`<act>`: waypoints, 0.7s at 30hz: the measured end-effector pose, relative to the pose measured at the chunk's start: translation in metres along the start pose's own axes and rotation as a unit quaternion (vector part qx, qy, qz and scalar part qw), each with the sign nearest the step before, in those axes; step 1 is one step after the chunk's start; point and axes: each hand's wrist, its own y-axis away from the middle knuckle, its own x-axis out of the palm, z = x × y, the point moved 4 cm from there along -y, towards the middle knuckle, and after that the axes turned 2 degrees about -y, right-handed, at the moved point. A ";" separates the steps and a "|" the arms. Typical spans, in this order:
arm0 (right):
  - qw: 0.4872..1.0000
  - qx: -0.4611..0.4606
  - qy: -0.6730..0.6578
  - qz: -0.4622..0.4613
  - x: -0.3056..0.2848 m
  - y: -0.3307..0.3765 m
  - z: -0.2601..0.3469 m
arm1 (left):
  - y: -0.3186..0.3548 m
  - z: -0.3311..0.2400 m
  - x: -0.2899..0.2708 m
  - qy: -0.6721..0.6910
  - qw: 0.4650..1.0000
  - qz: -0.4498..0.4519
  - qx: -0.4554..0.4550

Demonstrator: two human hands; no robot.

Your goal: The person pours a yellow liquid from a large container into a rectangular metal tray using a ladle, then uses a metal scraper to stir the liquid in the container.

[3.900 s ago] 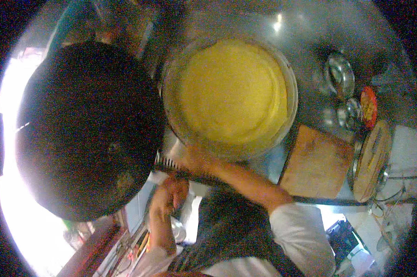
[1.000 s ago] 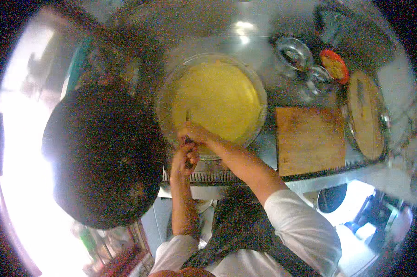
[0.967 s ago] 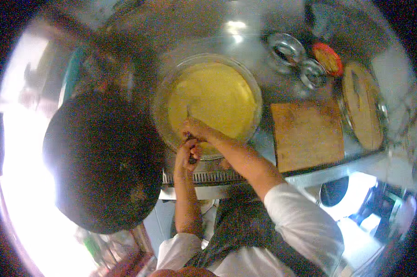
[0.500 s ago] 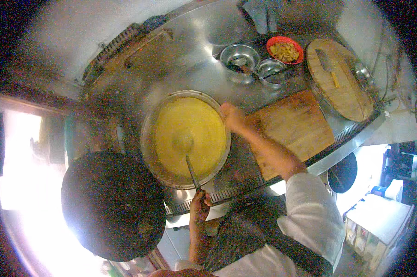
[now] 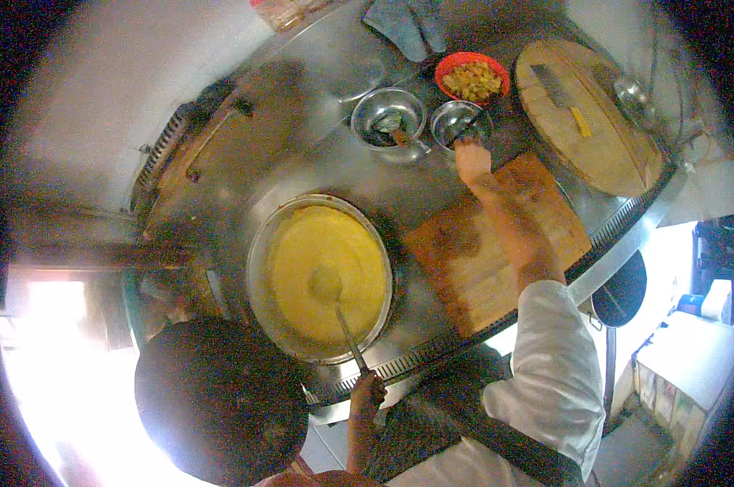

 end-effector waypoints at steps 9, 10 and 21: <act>0.996 0.026 0.062 0.060 0.004 0.016 -0.055 | -0.003 -0.001 0.005 -0.032 0.999 0.002 0.021; 0.995 0.036 0.066 0.062 0.000 0.020 -0.061 | -0.001 0.001 0.003 -0.042 0.999 -0.001 0.023; 0.947 0.098 -0.305 0.016 0.044 -0.054 -0.001 | -0.001 0.001 0.011 -0.046 0.999 0.020 0.005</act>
